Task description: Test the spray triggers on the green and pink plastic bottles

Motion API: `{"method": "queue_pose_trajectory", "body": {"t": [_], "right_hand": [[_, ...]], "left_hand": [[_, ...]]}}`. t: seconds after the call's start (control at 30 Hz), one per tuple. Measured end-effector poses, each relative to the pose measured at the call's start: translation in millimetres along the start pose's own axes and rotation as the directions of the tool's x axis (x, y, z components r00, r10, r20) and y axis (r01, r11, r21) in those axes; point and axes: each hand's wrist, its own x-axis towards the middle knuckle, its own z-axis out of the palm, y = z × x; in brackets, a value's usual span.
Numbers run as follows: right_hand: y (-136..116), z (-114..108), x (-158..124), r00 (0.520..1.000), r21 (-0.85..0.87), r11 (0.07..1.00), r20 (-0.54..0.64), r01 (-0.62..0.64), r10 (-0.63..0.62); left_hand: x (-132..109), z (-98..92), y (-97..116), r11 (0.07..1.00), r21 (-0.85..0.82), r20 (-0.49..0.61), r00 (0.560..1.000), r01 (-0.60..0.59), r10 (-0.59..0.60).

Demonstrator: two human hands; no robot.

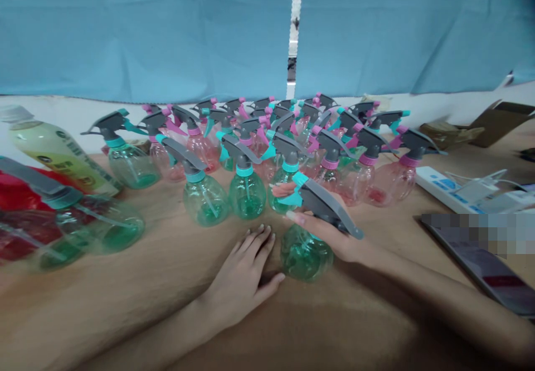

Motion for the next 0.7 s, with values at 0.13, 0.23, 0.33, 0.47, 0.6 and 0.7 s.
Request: {"method": "queue_pose_trajectory", "body": {"t": [0.13, 0.23, 0.33, 0.47, 0.6, 0.7], "right_hand": [[-1.6, 0.1, 0.6, 1.000, 0.000, 1.000, 0.002, -0.017, 0.017], [-0.5, 0.4, 0.7, 1.000, 0.002, 1.000, -0.002, -0.013, 0.013], [0.8, 0.4, 0.7, 1.000, 0.014, 1.000, -0.005, -0.001, 0.001], [0.8, 0.4, 0.5, 1.000, 0.027, 1.000, 0.002, 0.004, -0.004], [-1.4, 0.4, 0.5, 1.000, 0.037, 0.999, 0.012, 0.003, -0.003], [-2.2, 0.6, 0.4, 1.000, 0.014, 1.000, 0.013, -0.007, 0.006]], "left_hand": [[0.6, 0.2, -0.4, 1.000, -0.004, -0.007, 1.000, -0.006, 0.006], [1.1, -0.6, -0.2, 1.000, 0.007, 0.004, 1.000, -0.004, 0.004], [0.9, -0.8, 0.1, 1.000, 0.008, 0.000, 1.000, 0.000, 0.000], [0.1, -0.4, 0.2, 1.000, -0.001, -0.013, 1.000, -0.002, 0.002], [-0.2, -0.4, 0.1, 1.000, -0.006, -0.014, 1.000, -0.001, 0.001], [-0.1, -0.9, 0.4, 1.000, -0.007, -0.003, 1.000, 0.007, -0.007]]}}
